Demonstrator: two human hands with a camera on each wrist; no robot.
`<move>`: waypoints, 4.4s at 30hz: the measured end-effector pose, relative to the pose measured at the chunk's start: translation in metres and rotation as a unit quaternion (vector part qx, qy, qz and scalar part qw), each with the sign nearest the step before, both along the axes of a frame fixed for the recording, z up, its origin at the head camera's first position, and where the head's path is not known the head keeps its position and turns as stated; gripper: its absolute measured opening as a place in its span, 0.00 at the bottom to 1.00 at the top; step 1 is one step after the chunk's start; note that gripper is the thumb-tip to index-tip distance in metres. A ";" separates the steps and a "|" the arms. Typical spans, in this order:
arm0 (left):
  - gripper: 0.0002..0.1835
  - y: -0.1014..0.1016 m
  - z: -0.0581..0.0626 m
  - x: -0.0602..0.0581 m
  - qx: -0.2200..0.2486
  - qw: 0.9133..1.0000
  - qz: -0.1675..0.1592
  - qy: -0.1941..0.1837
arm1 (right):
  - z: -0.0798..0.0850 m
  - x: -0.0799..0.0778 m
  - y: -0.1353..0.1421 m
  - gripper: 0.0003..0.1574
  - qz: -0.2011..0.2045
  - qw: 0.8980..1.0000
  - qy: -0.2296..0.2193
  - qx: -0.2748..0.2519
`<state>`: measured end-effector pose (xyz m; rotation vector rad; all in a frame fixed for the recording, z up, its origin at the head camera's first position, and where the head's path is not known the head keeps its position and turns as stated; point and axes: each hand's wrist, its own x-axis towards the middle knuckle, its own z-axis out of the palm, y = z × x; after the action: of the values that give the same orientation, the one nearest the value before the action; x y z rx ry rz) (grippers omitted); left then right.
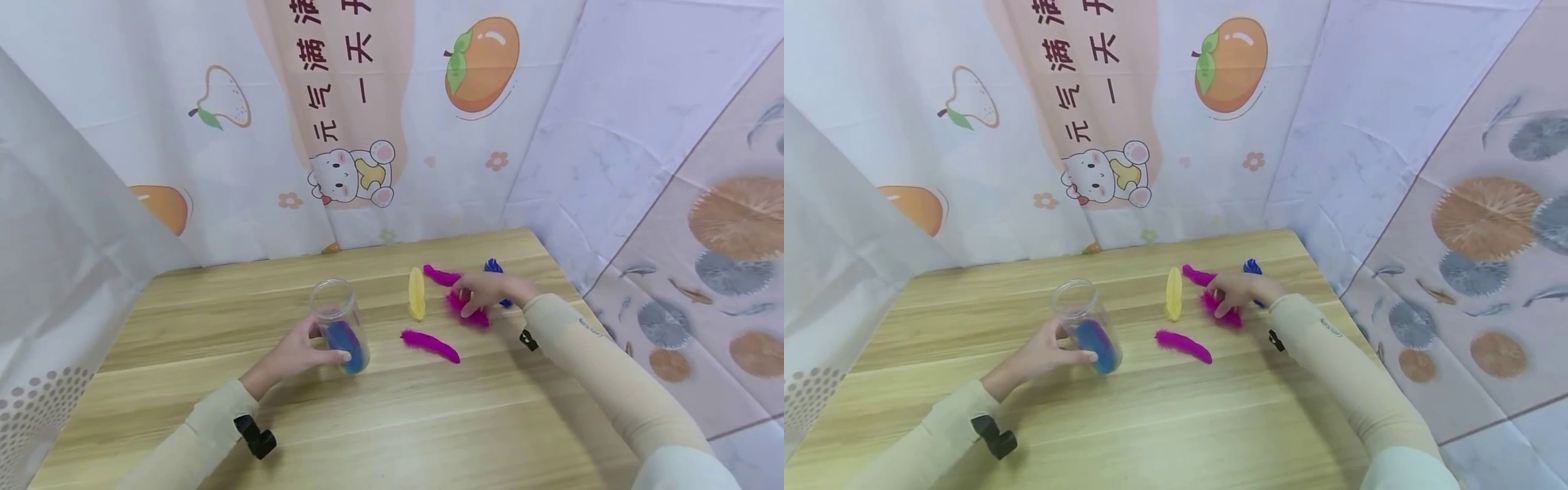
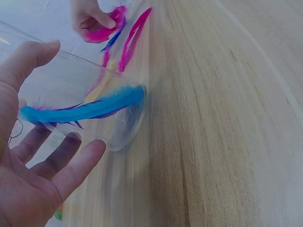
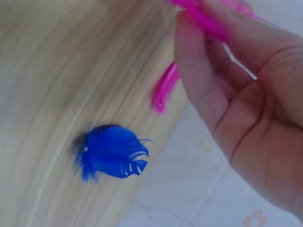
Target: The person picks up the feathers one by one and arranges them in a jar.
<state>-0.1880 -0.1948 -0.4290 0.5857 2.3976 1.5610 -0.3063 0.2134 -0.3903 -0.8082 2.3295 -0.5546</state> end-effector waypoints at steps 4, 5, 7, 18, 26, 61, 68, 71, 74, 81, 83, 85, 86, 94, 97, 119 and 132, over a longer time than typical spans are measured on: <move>0.43 -0.002 0.000 0.003 0.002 1.000 0.000 0.006 | 0.002 0.003 -0.009 0.14 -0.018 0.997 -0.050 -0.057; 0.43 -0.003 0.000 0.004 0.001 1.000 0.002 0.007 | 0.002 0.004 -0.012 0.13 -0.023 0.995 -0.063 -0.070; 0.43 -0.003 0.000 0.005 0.000 1.000 0.005 0.008 | 0.004 0.006 -0.019 0.10 -0.031 0.992 -0.080 -0.088; 0.44 -0.002 0.001 0.006 -0.020 1.000 0.019 -0.011 | 0.019 0.006 -0.044 0.14 -0.047 0.983 -0.121 -0.132; 0.43 -0.001 0.000 0.004 -0.017 1.000 0.018 -0.017 | 0.026 0.013 -0.055 0.14 -0.033 0.981 -0.116 -0.152; 0.43 -0.002 0.002 0.005 -0.016 0.999 0.028 -0.006 | 0.064 0.024 -0.096 0.09 0.013 0.968 -0.093 -0.232; 0.43 0.000 0.000 0.003 -0.012 1.000 0.019 -0.004 | 0.066 0.026 -0.096 0.10 0.003 0.967 -0.098 -0.233; 0.43 0.001 0.000 0.002 -0.014 1.000 0.018 -0.008 | 0.069 0.028 -0.095 0.10 0.002 0.967 -0.101 -0.235; 0.43 0.001 -0.001 0.001 -0.013 1.000 0.018 -0.009 | 0.072 0.030 -0.095 0.09 0.001 0.965 -0.108 -0.240; 0.44 -0.002 -0.002 0.002 -0.023 0.999 0.020 -0.014 | 0.076 0.031 -0.095 0.10 0.011 0.961 -0.113 -0.251; 0.44 -0.001 -0.002 0.002 -0.022 0.999 0.019 -0.014 | 0.076 0.031 -0.095 0.10 0.015 0.961 -0.111 -0.251; 0.44 -0.001 -0.002 0.002 -0.020 1.000 0.018 -0.011 | 0.076 0.032 -0.096 0.10 0.020 0.962 -0.106 -0.250; 0.44 -0.001 -0.002 0.002 -0.020 1.000 0.017 -0.010 | 0.077 0.032 -0.097 0.10 0.022 0.963 -0.104 -0.249; 0.43 -0.001 -0.002 0.002 -0.013 1.000 0.017 -0.007 | 0.082 0.037 -0.103 0.10 0.039 0.964 -0.088 -0.248; 0.43 -0.001 -0.002 0.002 -0.018 1.000 0.018 -0.012 | 0.084 0.038 -0.104 0.10 0.047 0.964 -0.081 -0.250; 0.43 0.000 0.000 0.002 -0.017 0.999 0.020 -0.021 | 0.095 0.041 -0.116 0.11 0.045 0.956 -0.089 -0.275; 0.43 0.000 0.000 0.002 -0.015 0.999 0.020 -0.022 | 0.101 0.042 -0.127 0.13 0.038 0.943 -0.103 -0.313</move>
<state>-0.1856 -0.1948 -0.4287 0.4951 2.4093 1.5358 -0.2646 0.0864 -0.2889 -1.0523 1.9239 -1.3142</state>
